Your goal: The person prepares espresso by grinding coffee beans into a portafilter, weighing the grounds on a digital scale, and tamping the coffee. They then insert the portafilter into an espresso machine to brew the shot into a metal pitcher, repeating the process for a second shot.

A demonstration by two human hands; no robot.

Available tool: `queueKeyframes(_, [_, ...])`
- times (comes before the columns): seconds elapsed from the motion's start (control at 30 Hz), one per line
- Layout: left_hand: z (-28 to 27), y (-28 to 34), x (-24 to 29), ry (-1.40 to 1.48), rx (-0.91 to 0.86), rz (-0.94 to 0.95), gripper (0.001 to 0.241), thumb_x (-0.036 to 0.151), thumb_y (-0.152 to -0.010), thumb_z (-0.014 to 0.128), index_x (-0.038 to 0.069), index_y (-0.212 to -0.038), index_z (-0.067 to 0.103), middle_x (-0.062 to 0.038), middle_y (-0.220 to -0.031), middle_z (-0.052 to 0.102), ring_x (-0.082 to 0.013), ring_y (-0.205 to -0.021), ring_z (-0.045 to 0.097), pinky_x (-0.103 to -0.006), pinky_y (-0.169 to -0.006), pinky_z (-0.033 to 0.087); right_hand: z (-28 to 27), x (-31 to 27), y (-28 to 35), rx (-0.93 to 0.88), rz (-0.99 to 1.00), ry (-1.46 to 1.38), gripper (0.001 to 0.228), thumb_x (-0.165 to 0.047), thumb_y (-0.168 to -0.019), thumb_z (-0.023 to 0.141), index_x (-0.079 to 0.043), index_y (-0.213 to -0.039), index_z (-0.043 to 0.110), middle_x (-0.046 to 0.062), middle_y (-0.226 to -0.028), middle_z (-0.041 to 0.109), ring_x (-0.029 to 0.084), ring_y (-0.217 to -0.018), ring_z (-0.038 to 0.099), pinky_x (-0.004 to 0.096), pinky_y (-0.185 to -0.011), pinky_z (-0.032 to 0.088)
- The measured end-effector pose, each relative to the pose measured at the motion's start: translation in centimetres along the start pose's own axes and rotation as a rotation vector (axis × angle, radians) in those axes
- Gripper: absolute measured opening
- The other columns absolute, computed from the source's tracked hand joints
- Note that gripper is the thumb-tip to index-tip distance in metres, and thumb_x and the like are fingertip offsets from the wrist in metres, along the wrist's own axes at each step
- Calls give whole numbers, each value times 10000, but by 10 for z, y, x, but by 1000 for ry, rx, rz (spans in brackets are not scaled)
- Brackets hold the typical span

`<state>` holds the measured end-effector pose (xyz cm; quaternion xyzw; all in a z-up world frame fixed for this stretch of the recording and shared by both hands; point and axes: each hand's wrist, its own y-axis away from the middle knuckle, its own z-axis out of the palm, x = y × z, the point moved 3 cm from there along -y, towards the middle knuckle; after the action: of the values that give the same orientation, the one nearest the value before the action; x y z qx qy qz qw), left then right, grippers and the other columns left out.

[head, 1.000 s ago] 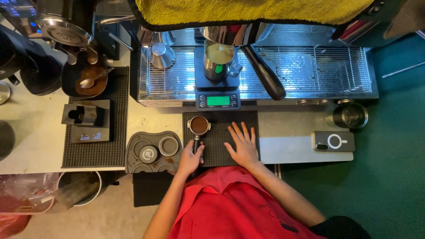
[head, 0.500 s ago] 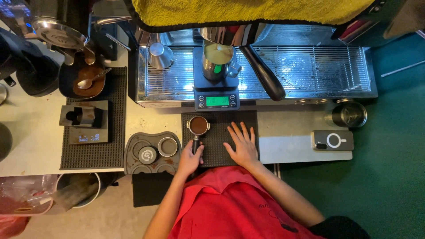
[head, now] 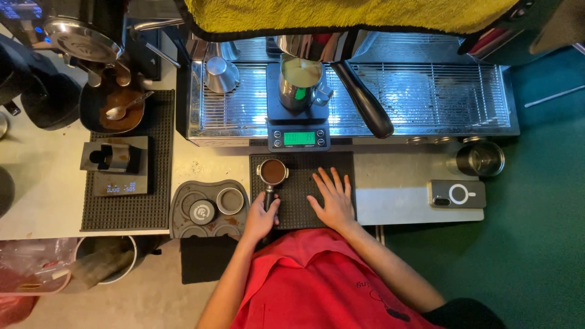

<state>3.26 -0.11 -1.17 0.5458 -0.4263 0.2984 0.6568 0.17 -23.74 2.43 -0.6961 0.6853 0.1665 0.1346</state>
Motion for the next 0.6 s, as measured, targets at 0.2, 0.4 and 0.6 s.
queueKeyframes(0.2, [1, 0, -2, -2, 2, -2, 236, 125, -1018, 632, -47, -1178, 612, -112, -670, 605, -228, -463, 690, -319, -479, 563, 0, 0, 0, 19, -7, 3, 611, -485, -1047, 577, -211, -1579, 453, 35, -1696, 327, 328, -1587, 174, 621, -1243, 33])
queueKeyframes(0.4, [0, -2, -3, -7, 2, -12, 253, 133, -1012, 641, -44, -1191, 618, -113, -660, 607, -233, -465, 692, -328, -488, 570, 0, 0, 1, 22, -8, 9, 608, -481, -1046, 581, -215, -1578, 454, 30, -1698, 323, 324, -1588, 173, 615, -1247, 36])
queueKeyframes(0.6, [0, 2, 5, -4, 6, -7, 247, 126, -1011, 635, -48, -1185, 615, -115, -627, 600, -237, -456, 686, -323, -484, 568, 0, 0, 1, 19, 0, -12, 607, -489, -1049, 573, -213, -1577, 455, 30, -1698, 323, 325, -1588, 168, 618, -1246, 25])
